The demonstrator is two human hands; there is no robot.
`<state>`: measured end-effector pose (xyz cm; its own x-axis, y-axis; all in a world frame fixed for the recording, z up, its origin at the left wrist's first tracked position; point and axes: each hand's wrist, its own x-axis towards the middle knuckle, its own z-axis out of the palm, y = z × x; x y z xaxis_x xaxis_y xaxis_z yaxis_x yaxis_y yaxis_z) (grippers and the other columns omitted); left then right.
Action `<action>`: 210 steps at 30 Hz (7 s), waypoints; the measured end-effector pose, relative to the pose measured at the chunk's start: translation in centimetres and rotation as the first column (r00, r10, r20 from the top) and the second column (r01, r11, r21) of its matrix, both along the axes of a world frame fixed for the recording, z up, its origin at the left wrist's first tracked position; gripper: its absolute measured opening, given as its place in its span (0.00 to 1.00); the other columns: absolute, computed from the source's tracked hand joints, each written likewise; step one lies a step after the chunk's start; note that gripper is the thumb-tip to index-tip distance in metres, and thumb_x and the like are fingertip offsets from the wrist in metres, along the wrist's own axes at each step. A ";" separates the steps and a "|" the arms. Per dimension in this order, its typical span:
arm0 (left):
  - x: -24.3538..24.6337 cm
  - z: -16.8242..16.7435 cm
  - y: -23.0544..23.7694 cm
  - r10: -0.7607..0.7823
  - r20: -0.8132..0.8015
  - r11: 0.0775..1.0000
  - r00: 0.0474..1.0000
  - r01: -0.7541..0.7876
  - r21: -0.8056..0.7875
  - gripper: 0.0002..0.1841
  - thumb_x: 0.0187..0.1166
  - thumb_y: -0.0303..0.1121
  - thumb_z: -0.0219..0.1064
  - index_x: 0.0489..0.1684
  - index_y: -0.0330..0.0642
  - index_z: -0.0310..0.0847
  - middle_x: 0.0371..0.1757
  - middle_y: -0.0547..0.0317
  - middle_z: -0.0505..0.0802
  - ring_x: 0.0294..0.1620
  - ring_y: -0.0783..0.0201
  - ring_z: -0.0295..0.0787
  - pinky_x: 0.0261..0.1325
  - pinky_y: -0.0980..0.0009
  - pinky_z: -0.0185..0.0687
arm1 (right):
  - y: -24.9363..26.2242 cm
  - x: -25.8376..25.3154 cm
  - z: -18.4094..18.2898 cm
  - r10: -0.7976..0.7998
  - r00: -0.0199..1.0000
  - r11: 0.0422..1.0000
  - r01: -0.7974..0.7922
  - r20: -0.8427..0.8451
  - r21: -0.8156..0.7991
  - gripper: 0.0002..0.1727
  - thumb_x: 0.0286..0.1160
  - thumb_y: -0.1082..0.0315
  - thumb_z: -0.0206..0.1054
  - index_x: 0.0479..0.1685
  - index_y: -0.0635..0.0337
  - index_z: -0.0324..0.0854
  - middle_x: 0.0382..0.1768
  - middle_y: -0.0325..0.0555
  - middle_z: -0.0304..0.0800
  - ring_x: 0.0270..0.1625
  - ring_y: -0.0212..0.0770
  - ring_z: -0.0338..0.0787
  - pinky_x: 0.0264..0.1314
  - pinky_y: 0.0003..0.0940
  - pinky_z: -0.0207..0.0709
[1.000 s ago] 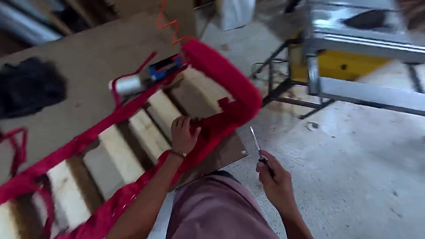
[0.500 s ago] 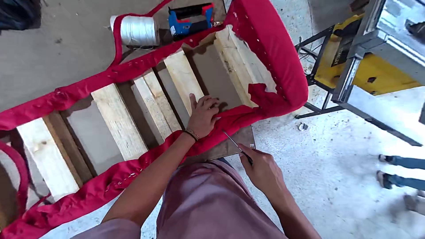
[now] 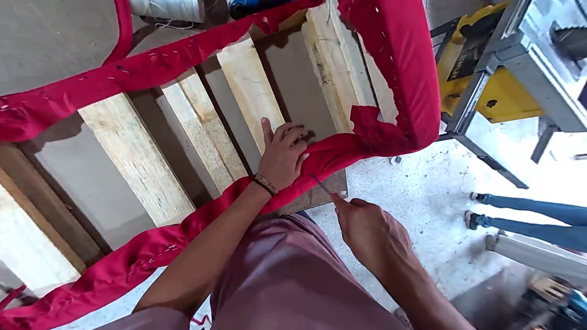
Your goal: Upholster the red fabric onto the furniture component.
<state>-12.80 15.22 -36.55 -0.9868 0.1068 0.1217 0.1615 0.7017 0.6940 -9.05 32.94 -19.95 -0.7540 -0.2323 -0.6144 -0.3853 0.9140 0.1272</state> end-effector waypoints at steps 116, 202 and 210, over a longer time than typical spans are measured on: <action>2.4 -2.0 -2.3 -0.064 -0.199 0.997 0.978 0.070 0.023 0.11 0.85 0.35 0.65 0.45 0.40 0.91 0.67 0.51 0.90 0.84 0.49 0.73 0.95 0.45 0.48 | 3.6 6.3 -5.4 -0.189 0.978 0.887 0.134 -0.083 -0.442 0.24 0.88 0.55 0.50 0.74 0.38 0.85 0.30 0.44 0.90 0.28 0.46 0.89 0.28 0.50 0.84; 3.4 -2.6 -2.7 0.032 -0.240 0.993 0.970 -0.004 0.116 0.17 0.90 0.37 0.57 0.42 0.35 0.89 0.66 0.48 0.91 0.81 0.48 0.78 0.92 0.53 0.59 | 1.1 11.1 -16.7 -0.538 0.784 0.304 0.522 0.308 -0.797 0.25 0.87 0.61 0.58 0.81 0.56 0.76 0.25 0.43 0.86 0.21 0.36 0.80 0.27 0.39 0.81; 3.0 -0.5 -3.7 -0.010 -0.128 0.999 0.992 0.016 0.042 0.16 0.89 0.35 0.58 0.45 0.32 0.89 0.71 0.47 0.89 0.83 0.49 0.76 0.92 0.54 0.60 | 4.6 7.0 -0.9 -0.448 0.747 -0.662 0.090 0.490 -0.744 0.13 0.88 0.49 0.57 0.44 0.37 0.87 0.24 0.26 0.87 0.15 0.21 0.77 0.15 0.16 0.71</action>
